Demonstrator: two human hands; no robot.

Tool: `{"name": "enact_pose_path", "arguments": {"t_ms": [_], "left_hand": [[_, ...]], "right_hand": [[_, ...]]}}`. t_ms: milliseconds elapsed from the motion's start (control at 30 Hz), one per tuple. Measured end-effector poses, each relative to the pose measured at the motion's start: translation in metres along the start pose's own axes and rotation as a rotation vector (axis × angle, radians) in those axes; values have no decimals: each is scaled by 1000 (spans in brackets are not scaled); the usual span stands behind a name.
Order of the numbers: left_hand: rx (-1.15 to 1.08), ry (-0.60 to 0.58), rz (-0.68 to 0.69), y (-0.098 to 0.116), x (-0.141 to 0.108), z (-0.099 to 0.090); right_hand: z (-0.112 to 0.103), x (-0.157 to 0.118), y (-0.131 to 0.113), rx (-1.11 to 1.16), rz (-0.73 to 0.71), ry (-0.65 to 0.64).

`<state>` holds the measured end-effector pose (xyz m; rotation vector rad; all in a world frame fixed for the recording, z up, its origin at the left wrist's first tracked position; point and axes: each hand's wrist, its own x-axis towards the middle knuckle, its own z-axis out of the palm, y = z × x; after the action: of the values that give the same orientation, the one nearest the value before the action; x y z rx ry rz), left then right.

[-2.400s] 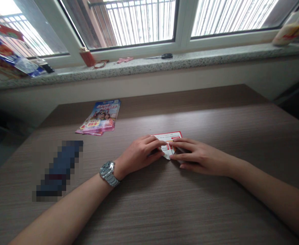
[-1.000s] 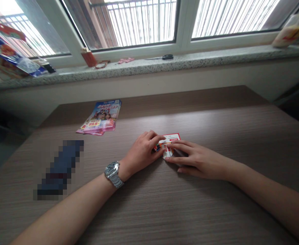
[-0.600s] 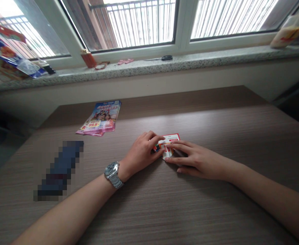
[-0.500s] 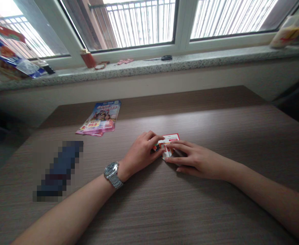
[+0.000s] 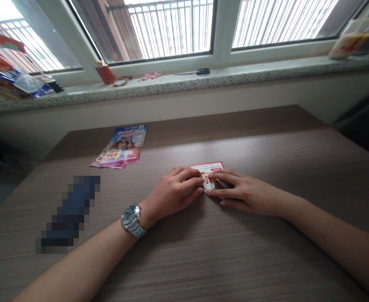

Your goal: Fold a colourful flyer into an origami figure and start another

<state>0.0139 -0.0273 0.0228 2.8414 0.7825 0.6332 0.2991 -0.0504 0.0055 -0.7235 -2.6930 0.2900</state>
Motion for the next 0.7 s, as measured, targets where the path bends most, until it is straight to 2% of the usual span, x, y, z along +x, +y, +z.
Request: {"name": "enact_pose_path", "arguments": {"t_ms": [100,333,700], "left_hand": [[43,-63,44,5,0,-1],[37,-138,35,7,-3,1],[11,-179,22,7,-4,4]], "right_hand": [[-1,-1,2,4,2,3],[-4,0,0,17,4,9],[-2,2,2,72,33,16]]}}
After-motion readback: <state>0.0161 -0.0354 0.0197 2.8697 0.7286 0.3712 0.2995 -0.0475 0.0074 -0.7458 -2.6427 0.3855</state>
